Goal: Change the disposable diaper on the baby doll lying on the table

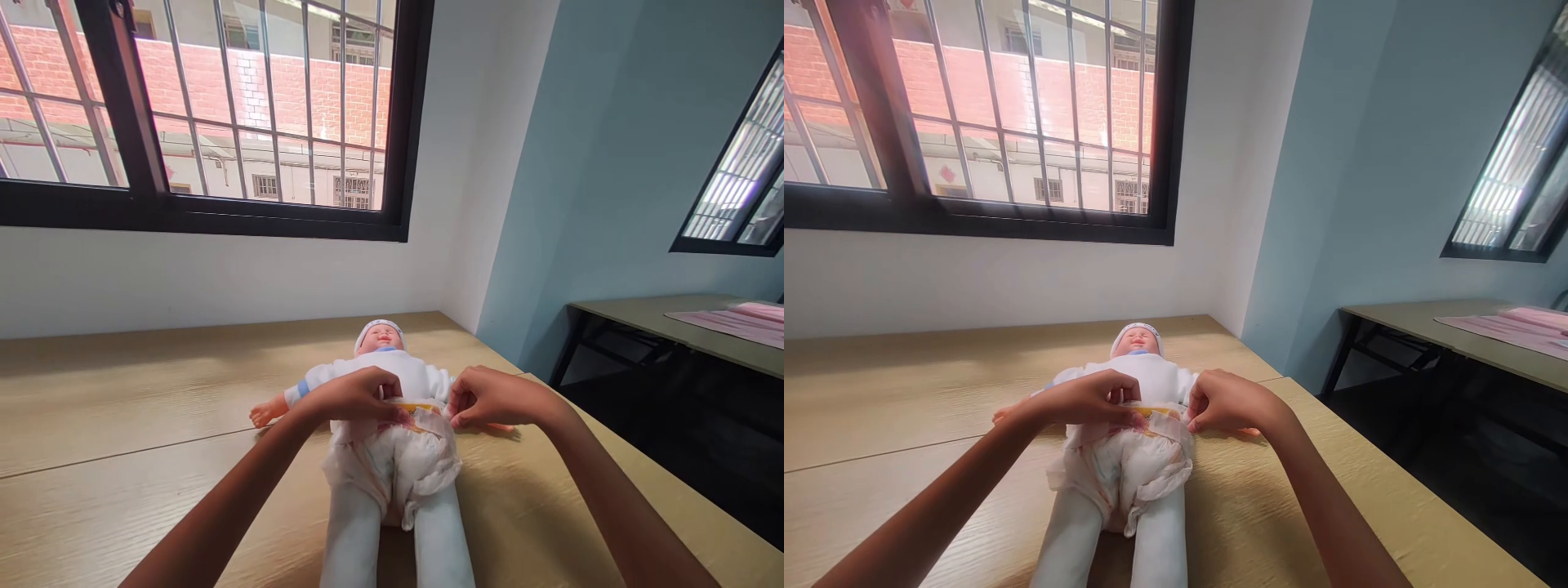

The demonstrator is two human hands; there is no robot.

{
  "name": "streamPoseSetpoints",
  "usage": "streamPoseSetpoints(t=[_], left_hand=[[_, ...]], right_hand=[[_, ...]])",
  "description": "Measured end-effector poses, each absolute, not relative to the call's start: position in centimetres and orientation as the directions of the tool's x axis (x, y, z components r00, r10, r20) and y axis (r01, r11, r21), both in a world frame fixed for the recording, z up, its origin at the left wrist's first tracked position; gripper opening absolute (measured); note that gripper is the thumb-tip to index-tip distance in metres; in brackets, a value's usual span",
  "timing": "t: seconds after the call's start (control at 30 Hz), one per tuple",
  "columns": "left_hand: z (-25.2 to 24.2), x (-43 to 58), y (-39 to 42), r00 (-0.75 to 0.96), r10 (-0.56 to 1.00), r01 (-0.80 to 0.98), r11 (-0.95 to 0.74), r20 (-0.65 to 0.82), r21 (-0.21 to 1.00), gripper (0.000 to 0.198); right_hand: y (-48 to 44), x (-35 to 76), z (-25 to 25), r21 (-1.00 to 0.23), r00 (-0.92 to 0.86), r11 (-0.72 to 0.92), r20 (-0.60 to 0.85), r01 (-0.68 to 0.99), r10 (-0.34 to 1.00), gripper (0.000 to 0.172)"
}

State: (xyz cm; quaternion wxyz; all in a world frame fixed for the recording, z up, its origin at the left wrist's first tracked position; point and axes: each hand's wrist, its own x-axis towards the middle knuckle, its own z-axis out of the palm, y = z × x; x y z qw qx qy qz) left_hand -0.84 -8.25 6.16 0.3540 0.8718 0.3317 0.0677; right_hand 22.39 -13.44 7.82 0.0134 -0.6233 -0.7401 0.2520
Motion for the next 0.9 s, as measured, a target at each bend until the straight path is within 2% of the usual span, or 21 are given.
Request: streamPoseSetpoints(t=[0.33, 0.63, 0.9], left_hand=[[5.5, -1.1, -7.6, 0.781, 0.619, 0.498, -0.531, -0.088, 0.686, 0.034], [4.7, -1.1, -7.1, 0.762, 0.642, 0.506, -0.505, -0.088, 0.699, 0.044], [5.5, -1.1, -7.8, 0.753, 0.649, 0.541, -0.513, -0.112, 0.667, 0.04]], right_hand=[[-13.5, 22.2, 7.5, -0.338, -0.173, 0.072, -0.277, 0.938, 0.945, 0.006], [-13.5, 22.2, 7.6, -0.312, -0.18, 0.092, -0.265, 0.946, 0.947, 0.006], [-14.2, 21.9, 8.1, -0.276, -0.157, 0.083, -0.256, 0.958, 0.954, 0.004]])
